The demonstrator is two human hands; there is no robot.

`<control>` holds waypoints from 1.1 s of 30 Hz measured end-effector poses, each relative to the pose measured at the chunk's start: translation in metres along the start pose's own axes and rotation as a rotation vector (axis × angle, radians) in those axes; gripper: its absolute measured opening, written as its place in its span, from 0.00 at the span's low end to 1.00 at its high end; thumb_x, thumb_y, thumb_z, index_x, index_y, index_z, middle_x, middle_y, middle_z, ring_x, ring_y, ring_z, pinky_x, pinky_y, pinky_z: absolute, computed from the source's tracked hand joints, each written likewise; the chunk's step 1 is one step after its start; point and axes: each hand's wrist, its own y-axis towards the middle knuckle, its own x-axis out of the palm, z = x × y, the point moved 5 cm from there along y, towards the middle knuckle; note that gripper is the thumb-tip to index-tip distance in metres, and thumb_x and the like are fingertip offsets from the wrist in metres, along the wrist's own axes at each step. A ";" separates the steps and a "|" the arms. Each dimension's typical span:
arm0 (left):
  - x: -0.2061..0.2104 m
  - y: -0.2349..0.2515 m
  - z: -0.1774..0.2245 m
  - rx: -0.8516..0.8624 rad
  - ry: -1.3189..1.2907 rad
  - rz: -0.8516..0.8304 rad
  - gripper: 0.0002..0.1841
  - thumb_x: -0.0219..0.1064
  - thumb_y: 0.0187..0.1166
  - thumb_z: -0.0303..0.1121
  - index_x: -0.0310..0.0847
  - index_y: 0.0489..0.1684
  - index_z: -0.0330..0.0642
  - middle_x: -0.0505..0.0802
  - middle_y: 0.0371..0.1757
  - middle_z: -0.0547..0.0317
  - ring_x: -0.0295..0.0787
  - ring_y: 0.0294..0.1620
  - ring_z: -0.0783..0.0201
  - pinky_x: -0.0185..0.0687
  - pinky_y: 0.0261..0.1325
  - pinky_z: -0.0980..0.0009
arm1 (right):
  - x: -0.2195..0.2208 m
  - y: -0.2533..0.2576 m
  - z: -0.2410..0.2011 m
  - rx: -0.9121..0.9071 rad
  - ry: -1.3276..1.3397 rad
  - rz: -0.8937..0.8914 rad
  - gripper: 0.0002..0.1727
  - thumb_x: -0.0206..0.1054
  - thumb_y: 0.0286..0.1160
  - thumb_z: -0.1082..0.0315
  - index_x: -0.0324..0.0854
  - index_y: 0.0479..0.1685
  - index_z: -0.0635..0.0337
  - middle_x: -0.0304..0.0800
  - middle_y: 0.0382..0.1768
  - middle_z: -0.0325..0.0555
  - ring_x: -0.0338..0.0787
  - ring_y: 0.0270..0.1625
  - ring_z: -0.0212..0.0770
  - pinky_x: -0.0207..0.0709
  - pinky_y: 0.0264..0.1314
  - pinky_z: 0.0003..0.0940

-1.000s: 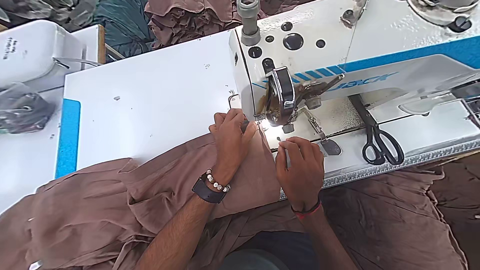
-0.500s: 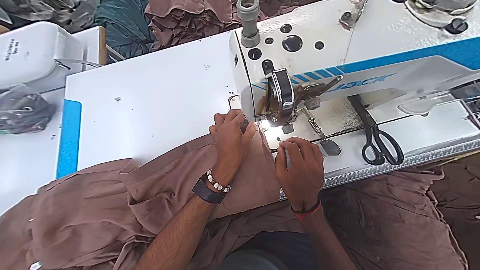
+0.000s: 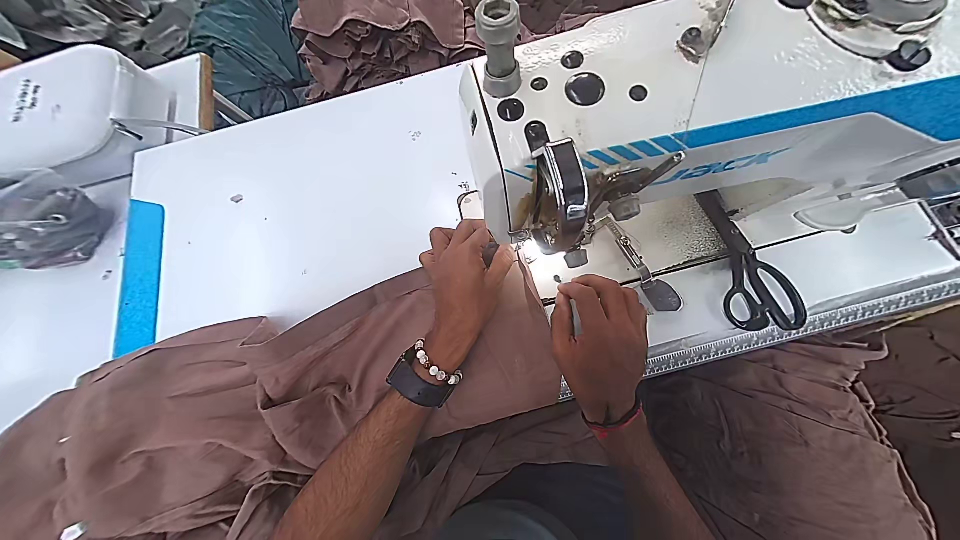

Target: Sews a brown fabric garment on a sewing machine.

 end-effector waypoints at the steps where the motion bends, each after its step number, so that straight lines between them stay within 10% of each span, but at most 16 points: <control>1: 0.000 0.000 0.000 0.005 0.000 0.001 0.13 0.65 0.81 0.49 0.88 0.33 0.53 0.89 0.60 0.69 0.75 0.60 0.53 0.62 0.53 0.48 | -0.001 0.000 0.000 0.011 0.015 -0.006 0.12 0.63 0.80 0.57 0.93 0.44 0.46 0.92 0.52 0.41 0.87 0.56 0.46 0.76 0.55 0.44; 8: -0.001 -0.001 0.001 0.018 0.001 0.005 0.14 0.66 0.81 0.49 0.89 0.33 0.52 0.89 0.53 0.67 0.75 0.58 0.53 0.61 0.53 0.48 | 0.001 0.040 -0.022 0.110 0.265 -0.116 0.10 0.66 0.79 0.65 0.90 0.47 0.59 0.86 0.41 0.46 0.87 0.30 0.39 0.83 0.28 0.37; 16: 0.000 -0.001 0.000 0.032 -0.013 0.002 0.13 0.67 0.81 0.49 0.90 0.31 0.54 0.90 0.53 0.69 0.75 0.58 0.54 0.61 0.54 0.49 | 0.026 0.065 -0.022 0.303 0.226 -0.231 0.18 0.74 0.73 0.51 0.89 0.32 0.57 0.88 0.39 0.49 0.88 0.35 0.52 0.79 0.32 0.56; 25: 0.000 -0.001 -0.001 0.044 -0.014 0.016 0.11 0.68 0.80 0.48 0.93 0.36 0.55 0.88 0.58 0.69 0.75 0.58 0.54 0.61 0.55 0.49 | 0.033 0.067 -0.023 0.276 0.151 -0.223 0.18 0.72 0.72 0.49 0.86 0.39 0.56 0.89 0.31 0.49 0.90 0.34 0.52 0.78 0.32 0.57; 30: -0.007 -0.005 0.003 0.094 0.033 0.101 0.10 0.72 0.77 0.46 0.95 0.32 0.55 0.85 0.69 0.64 0.72 0.68 0.50 0.61 0.63 0.46 | 0.011 0.051 -0.006 0.311 0.617 -0.004 0.09 0.68 0.67 0.66 0.85 0.41 0.60 0.82 0.51 0.48 0.86 0.46 0.41 0.83 0.40 0.39; 33: -0.013 -0.010 0.005 0.108 0.032 0.138 0.09 0.72 0.77 0.46 0.97 0.38 0.57 0.85 0.72 0.66 0.71 0.71 0.50 0.60 0.65 0.46 | 0.003 0.030 0.009 0.426 1.511 0.043 0.16 0.49 0.86 0.66 0.83 0.51 0.61 0.88 0.64 0.48 0.85 0.72 0.44 0.77 0.77 0.47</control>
